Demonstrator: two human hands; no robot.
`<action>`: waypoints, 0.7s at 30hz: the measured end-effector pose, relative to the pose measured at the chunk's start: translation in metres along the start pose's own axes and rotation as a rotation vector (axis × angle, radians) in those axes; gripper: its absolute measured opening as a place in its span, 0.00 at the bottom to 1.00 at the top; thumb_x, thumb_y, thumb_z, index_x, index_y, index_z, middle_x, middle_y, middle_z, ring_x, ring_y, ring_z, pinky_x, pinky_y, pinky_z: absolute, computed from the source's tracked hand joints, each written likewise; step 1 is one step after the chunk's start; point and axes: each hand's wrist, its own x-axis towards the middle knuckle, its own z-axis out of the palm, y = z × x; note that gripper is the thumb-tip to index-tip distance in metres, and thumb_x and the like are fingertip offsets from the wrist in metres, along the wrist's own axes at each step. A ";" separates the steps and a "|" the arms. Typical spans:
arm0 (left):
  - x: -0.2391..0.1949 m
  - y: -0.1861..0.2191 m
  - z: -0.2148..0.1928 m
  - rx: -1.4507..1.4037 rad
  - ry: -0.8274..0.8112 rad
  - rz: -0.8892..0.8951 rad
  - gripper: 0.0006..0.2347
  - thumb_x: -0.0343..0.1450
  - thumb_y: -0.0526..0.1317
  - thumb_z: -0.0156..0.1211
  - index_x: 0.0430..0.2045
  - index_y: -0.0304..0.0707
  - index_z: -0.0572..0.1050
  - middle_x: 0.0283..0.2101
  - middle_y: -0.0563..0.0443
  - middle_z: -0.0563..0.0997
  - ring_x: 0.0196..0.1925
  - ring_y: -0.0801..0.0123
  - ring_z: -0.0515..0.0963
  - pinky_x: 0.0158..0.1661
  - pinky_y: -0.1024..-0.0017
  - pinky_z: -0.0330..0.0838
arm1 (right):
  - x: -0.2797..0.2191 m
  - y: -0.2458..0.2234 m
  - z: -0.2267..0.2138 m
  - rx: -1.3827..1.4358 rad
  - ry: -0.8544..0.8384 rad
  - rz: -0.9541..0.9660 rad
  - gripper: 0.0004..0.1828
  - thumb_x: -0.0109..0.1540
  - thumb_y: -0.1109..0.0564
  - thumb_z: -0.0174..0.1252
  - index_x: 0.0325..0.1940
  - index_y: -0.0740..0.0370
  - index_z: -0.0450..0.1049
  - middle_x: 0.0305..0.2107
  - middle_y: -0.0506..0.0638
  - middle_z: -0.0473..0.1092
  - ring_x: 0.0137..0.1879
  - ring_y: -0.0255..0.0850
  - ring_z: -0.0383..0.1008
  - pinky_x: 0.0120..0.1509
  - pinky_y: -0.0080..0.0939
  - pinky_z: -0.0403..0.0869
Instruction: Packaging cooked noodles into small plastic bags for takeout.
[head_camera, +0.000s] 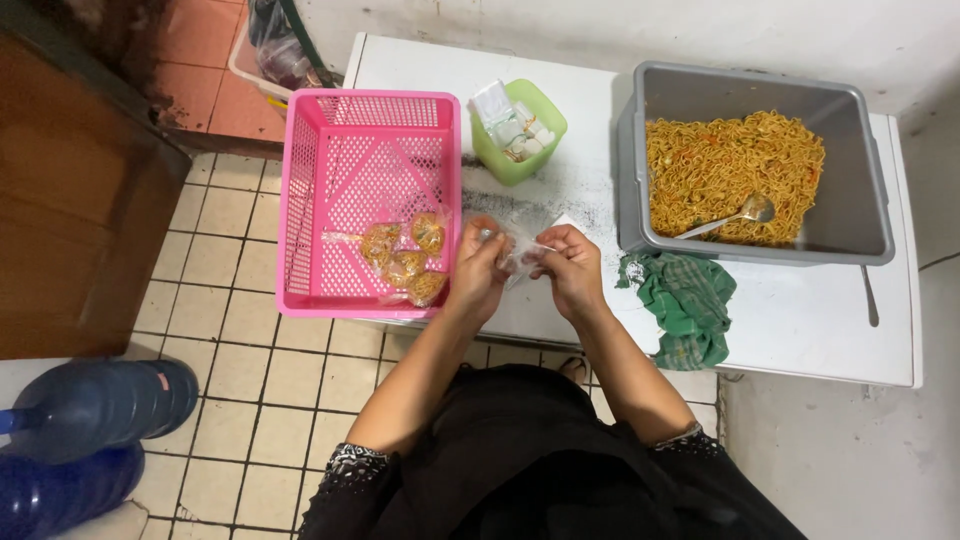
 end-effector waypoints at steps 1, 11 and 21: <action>0.002 -0.004 -0.002 0.000 0.000 -0.001 0.08 0.77 0.29 0.52 0.47 0.43 0.68 0.31 0.55 0.73 0.30 0.76 0.72 0.33 0.76 0.69 | -0.003 -0.008 0.004 0.001 0.001 0.000 0.10 0.63 0.73 0.53 0.46 0.66 0.70 0.32 0.52 0.77 0.36 0.37 0.79 0.34 0.34 0.74; 0.004 -0.028 0.020 0.202 0.132 -0.285 0.07 0.74 0.31 0.54 0.43 0.44 0.68 0.32 0.55 0.75 0.30 0.75 0.74 0.29 0.76 0.69 | -0.025 -0.044 0.015 0.498 -0.216 0.201 0.45 0.52 0.68 0.44 0.76 0.61 0.53 0.37 0.61 0.76 0.29 0.42 0.73 0.34 0.39 0.72; -0.013 -0.009 0.071 1.297 -0.183 0.502 0.08 0.68 0.30 0.66 0.34 0.34 0.71 0.33 0.49 0.75 0.33 0.66 0.76 0.34 0.70 0.73 | -0.028 -0.019 -0.058 0.469 -0.264 0.019 0.38 0.63 0.63 0.53 0.79 0.64 0.55 0.31 0.53 0.68 0.32 0.39 0.65 0.35 0.36 0.63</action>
